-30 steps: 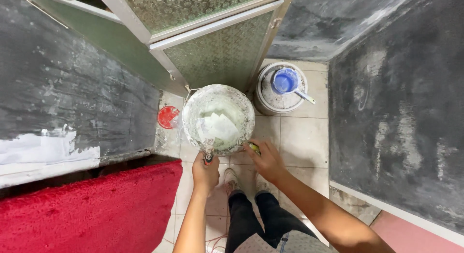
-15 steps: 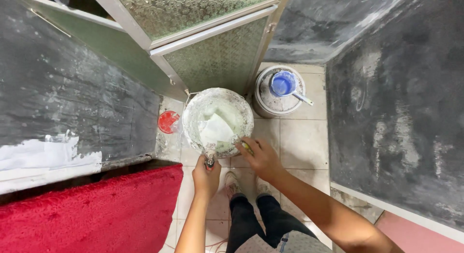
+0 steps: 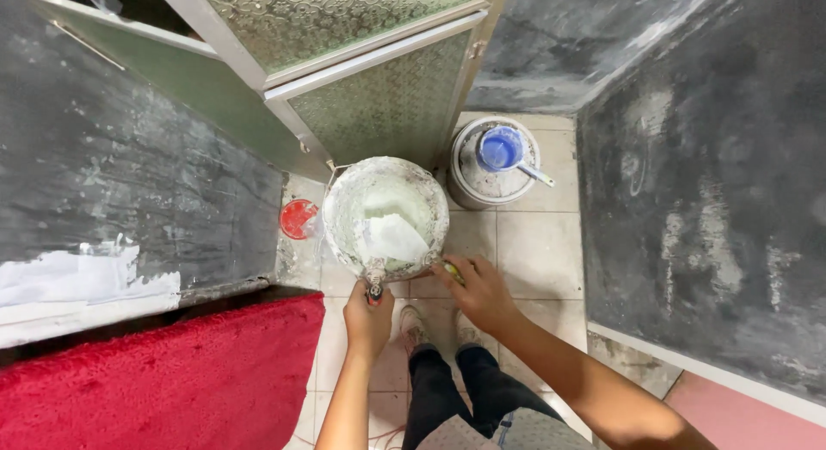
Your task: The person scoops plaster from a bucket using putty knives and applies it onto the wall.
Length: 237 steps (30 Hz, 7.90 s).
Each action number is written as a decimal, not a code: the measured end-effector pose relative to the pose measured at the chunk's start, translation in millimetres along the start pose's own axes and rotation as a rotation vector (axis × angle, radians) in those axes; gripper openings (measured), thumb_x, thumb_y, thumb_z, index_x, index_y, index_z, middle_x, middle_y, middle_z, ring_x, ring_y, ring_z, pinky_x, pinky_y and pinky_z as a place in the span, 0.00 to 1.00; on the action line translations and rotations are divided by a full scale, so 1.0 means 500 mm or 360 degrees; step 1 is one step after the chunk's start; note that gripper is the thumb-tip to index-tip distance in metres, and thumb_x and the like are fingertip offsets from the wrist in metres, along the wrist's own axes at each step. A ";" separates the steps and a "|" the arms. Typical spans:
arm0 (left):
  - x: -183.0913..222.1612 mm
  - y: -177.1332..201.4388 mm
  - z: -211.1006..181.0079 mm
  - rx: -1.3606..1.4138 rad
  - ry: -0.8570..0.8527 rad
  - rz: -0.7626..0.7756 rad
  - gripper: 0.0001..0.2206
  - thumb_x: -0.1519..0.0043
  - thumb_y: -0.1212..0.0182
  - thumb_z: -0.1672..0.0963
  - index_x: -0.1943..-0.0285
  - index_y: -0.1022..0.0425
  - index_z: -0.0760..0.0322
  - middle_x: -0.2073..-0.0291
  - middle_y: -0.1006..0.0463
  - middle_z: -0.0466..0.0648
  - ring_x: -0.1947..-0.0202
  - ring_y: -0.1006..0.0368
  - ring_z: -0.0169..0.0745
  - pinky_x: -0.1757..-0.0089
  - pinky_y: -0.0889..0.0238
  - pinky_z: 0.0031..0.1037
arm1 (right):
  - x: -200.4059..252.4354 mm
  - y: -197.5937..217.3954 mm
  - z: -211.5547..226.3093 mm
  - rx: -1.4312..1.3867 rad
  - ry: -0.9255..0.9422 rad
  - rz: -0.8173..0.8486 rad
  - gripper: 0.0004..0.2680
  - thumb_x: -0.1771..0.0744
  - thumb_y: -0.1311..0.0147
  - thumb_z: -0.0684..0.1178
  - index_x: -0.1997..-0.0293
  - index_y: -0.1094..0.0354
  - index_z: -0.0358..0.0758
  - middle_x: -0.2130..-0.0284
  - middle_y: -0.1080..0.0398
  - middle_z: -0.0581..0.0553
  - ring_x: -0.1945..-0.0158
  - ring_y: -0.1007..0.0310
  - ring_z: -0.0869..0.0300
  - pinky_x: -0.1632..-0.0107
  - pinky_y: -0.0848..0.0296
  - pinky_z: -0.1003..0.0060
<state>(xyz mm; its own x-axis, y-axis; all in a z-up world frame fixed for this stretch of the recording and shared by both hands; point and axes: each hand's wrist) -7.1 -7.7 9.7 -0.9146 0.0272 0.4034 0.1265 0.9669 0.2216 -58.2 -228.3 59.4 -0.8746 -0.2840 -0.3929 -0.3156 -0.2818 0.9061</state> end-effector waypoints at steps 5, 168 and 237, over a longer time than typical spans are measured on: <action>0.004 -0.001 0.035 -0.0006 -0.0030 -0.0032 0.06 0.41 0.37 0.59 0.63 0.28 0.70 0.77 0.25 0.45 0.73 0.35 0.28 0.68 0.36 0.28 | 0.017 0.023 0.022 -0.0111 -0.0200 -0.0044 0.20 0.41 0.42 0.37 0.42 0.29 0.41 0.49 0.29 0.42 0.55 0.30 0.49 0.56 0.26 0.58; 0.172 -1.038 -0.576 0.0321 -0.0285 0.1681 0.08 0.37 0.41 0.59 0.63 0.38 0.64 0.85 0.39 0.43 0.91 0.44 0.30 0.86 0.53 0.29 | 0.335 0.663 -0.592 0.0646 -0.1498 -0.1373 0.11 0.32 0.41 0.43 0.44 0.29 0.35 0.59 0.25 0.38 0.58 0.22 0.47 0.55 0.24 0.61; 0.037 -0.990 -0.520 -0.0264 -0.0288 0.1865 0.05 0.40 0.43 0.60 0.63 0.37 0.63 0.84 0.37 0.46 0.91 0.43 0.34 0.86 0.52 0.29 | 0.371 0.671 -0.704 0.2619 -0.0740 0.0406 0.07 0.35 0.42 0.43 0.56 0.22 0.35 0.55 0.27 0.33 0.60 0.32 0.55 0.72 0.29 0.68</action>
Point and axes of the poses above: each hand's wrist, its own x-axis away from the middle knuckle, its own y-axis out of the back of the hand, z = x × y
